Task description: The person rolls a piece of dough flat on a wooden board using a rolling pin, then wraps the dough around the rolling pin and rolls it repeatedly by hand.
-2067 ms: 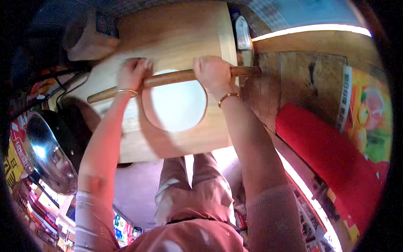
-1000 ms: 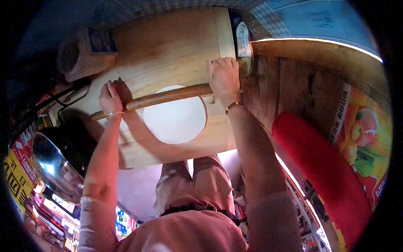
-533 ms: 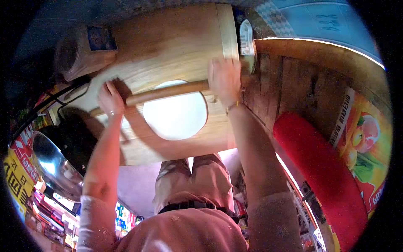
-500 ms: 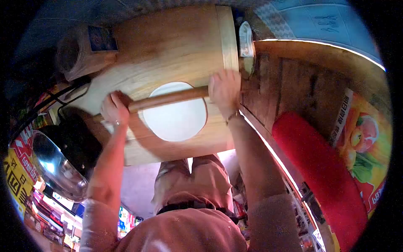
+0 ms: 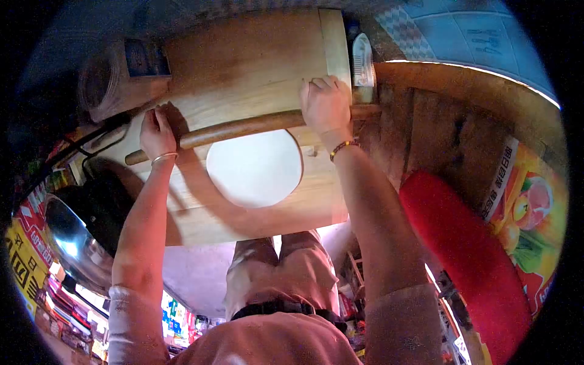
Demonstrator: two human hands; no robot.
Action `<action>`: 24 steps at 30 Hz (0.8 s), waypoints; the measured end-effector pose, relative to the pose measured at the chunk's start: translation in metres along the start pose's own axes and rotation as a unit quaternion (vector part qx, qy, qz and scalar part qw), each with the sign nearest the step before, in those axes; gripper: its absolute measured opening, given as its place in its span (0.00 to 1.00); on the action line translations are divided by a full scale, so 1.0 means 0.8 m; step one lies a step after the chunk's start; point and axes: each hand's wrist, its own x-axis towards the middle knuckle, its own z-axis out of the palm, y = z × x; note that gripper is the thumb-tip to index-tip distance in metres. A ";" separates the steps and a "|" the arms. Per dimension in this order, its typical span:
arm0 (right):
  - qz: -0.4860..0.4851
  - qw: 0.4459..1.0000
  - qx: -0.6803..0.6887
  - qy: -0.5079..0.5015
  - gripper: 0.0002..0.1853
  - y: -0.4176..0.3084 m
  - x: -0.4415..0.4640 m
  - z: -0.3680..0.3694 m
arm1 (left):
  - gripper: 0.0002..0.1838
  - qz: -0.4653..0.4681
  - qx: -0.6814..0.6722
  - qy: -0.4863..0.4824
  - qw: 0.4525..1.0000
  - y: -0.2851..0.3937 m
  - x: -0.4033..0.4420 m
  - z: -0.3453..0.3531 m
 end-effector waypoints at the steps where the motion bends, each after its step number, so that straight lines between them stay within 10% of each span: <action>1: 0.001 1.000 0.009 0.021 0.16 -0.002 0.006 -0.002 | 0.18 -0.029 0.004 -0.027 0.999 0.001 0.002 -0.001; 4: -0.012 0.999 -0.015 0.034 0.18 0.002 0.017 0.006 | 0.21 -0.011 0.004 0.001 1.000 -0.002 0.012 0.007; 8: 0.090 0.991 0.032 -0.097 0.23 -0.023 -0.028 -0.020 | 0.24 0.087 -0.075 -0.234 0.965 0.071 -0.030 -0.007; 10: 0.048 0.996 -0.010 -0.069 0.25 -0.025 -0.043 -0.026 | 0.23 0.266 -0.073 -0.244 0.930 0.105 -0.073 0.009; 12: 0.126 0.949 0.022 -0.288 0.26 -0.038 -0.039 -0.055 | 0.23 0.192 -0.045 -0.302 0.932 0.119 -0.085 0.006; 13: 0.064 0.971 -0.025 -0.227 0.27 -0.032 -0.055 -0.046 | 0.22 0.114 -0.014 -0.364 0.924 0.120 -0.088 0.004; 16: 0.068 0.987 -0.031 -0.142 0.18 -0.031 -0.134 -0.048 | 0.17 0.030 -0.025 -0.290 0.956 0.052 -0.163 -0.049; 20: 0.100 0.994 -0.046 -0.018 0.08 -0.046 -0.225 -0.039 | 0.17 0.167 0.119 0.064 0.977 -0.075 -0.256 -0.085; 24: 0.089 0.993 0.004 -0.071 0.08 -0.033 -0.137 -0.037 | 0.16 0.115 0.095 -0.045 0.988 -0.044 -0.148 -0.054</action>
